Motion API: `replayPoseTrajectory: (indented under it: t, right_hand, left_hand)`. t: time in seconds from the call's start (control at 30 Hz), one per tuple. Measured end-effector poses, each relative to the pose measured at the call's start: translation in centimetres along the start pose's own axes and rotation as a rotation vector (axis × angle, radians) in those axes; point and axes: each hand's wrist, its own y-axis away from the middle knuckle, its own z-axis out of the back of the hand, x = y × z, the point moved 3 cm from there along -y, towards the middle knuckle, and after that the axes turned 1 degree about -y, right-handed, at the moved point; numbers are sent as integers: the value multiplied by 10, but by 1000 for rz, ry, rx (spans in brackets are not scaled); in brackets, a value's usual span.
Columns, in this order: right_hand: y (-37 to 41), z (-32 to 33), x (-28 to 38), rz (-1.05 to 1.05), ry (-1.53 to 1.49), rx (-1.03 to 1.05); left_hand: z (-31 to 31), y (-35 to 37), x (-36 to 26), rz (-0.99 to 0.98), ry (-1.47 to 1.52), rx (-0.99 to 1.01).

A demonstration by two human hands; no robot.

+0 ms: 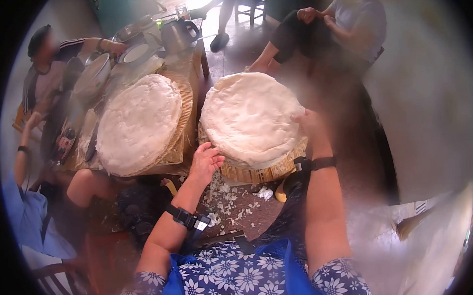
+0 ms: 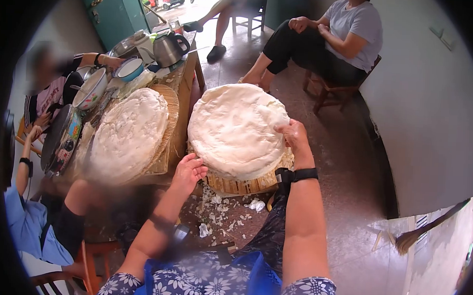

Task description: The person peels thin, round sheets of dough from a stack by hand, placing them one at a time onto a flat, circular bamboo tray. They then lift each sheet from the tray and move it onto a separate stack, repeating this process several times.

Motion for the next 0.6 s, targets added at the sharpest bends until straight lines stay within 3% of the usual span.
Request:
replayPoseTrajectory:
  t: [0.07,0.23,0.33,0.53,0.6]
  right_hand:
    - [-7,2,-5,36,219,43]
    - [22,-12,34,266,-518,90]
    - [-8,3,1,355,-668,63]
    - [-33,7,-26,112,-742,-19]
    - [-36,10,-33,13,-810,-54]
  left_hand:
    - [2,-1,-1,5,5,4]
    - [4,1,0,22,6,-10]
    - [3,3,-2,13,1,20]
    - [-1,-5,-7,-47,135,12]
    - [-4,-7,-13,-93,1,-104]
